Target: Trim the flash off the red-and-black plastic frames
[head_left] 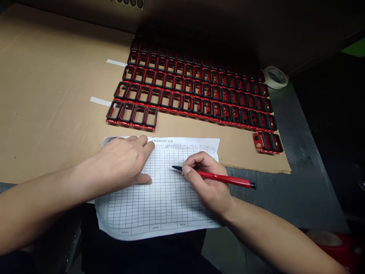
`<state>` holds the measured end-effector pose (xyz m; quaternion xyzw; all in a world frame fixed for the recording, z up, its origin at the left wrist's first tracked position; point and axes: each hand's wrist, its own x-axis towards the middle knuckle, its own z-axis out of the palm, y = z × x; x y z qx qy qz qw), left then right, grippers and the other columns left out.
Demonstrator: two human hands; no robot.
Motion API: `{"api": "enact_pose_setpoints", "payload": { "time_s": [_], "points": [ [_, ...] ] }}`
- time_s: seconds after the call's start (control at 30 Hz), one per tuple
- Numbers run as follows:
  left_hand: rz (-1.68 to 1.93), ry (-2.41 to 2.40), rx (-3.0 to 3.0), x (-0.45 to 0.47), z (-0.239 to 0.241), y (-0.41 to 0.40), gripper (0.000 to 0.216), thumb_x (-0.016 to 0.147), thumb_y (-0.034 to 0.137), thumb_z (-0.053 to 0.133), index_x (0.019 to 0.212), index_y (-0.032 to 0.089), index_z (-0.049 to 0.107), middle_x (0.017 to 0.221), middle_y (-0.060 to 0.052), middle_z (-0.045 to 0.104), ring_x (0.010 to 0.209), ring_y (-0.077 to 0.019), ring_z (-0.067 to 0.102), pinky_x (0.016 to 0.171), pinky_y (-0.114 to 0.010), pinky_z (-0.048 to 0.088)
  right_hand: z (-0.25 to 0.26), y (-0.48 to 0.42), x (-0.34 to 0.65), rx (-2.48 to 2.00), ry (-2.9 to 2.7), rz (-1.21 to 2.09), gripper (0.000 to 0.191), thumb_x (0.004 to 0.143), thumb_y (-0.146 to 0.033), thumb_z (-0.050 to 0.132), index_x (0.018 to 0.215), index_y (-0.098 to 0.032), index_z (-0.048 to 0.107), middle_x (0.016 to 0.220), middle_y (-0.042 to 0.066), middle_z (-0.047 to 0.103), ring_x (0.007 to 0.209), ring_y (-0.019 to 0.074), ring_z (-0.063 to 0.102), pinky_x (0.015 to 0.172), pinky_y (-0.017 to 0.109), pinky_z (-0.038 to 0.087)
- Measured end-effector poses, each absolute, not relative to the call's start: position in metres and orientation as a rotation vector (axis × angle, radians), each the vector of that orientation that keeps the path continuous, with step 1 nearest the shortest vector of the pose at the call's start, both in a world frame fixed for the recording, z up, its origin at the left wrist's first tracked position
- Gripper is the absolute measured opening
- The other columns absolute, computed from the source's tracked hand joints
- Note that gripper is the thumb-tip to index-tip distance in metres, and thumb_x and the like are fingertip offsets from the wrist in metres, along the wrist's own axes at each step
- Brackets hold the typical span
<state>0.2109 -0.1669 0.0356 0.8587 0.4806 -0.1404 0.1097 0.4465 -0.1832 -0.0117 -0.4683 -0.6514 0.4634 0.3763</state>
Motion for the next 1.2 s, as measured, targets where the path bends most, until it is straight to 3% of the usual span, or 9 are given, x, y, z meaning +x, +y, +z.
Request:
{"api": "enact_pose_setpoints", "payload": {
  "time_s": [0.17,0.33,0.7,0.87,0.97,1.2],
  "points": [
    [-0.382,1.414,2.540,0.213,0.032,-0.166,0.059,0.082,0.062,0.067,0.124,0.022,0.057,0.101,-0.009,0.064,0.085,-0.0306,0.068,0.068,-0.040,0.048,-0.014,-0.180,0.455,-1.151,-1.548,1.126,0.008,0.090,-0.019,0.063,0.083,-0.022,0.062,0.070,-0.002,0.060,0.059,0.0128,0.055,0.056,0.028,0.045],
    [-0.393,1.432,2.576,0.221,0.032,-0.167,0.061,0.082,0.063,0.067,0.119,0.015,0.061,0.104,-0.014,0.063,0.097,-0.0341,0.065,0.082,-0.046,0.048,-0.016,-0.178,0.456,-1.022,-1.393,1.058,0.008,0.093,-0.022,0.063,0.086,-0.024,0.066,0.068,-0.003,0.061,0.056,0.0135,0.054,0.053,0.028,0.044],
    [-0.423,1.409,2.556,0.215,0.031,-0.167,0.064,0.079,0.056,0.072,0.126,0.014,0.059,0.111,-0.016,0.062,0.100,-0.0346,0.064,0.083,-0.047,0.050,-0.007,-0.185,0.451,-1.117,-1.650,1.156,0.006,0.089,-0.018,0.066,0.084,-0.022,0.067,0.075,-0.002,0.067,0.064,0.0119,0.060,0.059,0.026,0.049],
    [-0.302,1.199,2.491,0.189,0.028,-0.162,0.072,0.072,0.042,0.078,0.136,0.023,0.052,0.127,-0.011,0.058,0.115,-0.0295,0.059,0.096,-0.038,0.048,-0.007,-0.181,0.449,-1.186,-1.598,1.253,0.007,0.089,-0.022,0.065,0.082,-0.021,0.066,0.071,-0.001,0.064,0.061,0.0122,0.058,0.056,0.026,0.048],
    [-0.318,1.150,2.454,0.184,0.032,-0.159,0.071,0.071,0.034,0.076,0.137,0.023,0.051,0.128,-0.010,0.057,0.118,-0.0277,0.057,0.099,-0.036,0.045,-0.008,-0.181,0.449,-1.231,-1.630,1.273,0.009,0.089,-0.024,0.065,0.081,-0.021,0.066,0.071,-0.001,0.066,0.061,0.0128,0.059,0.057,0.027,0.049],
    [-0.327,1.077,2.412,0.186,0.045,-0.152,0.051,0.079,0.008,0.052,0.127,0.021,0.062,0.104,-0.008,0.063,0.094,-0.0212,0.060,0.085,-0.031,0.048,-0.006,-0.183,0.448,-1.259,-1.759,1.167,0.008,0.088,-0.024,0.067,0.081,-0.021,0.067,0.070,0.001,0.068,0.061,0.0146,0.061,0.057,0.029,0.051]
  ]
}}
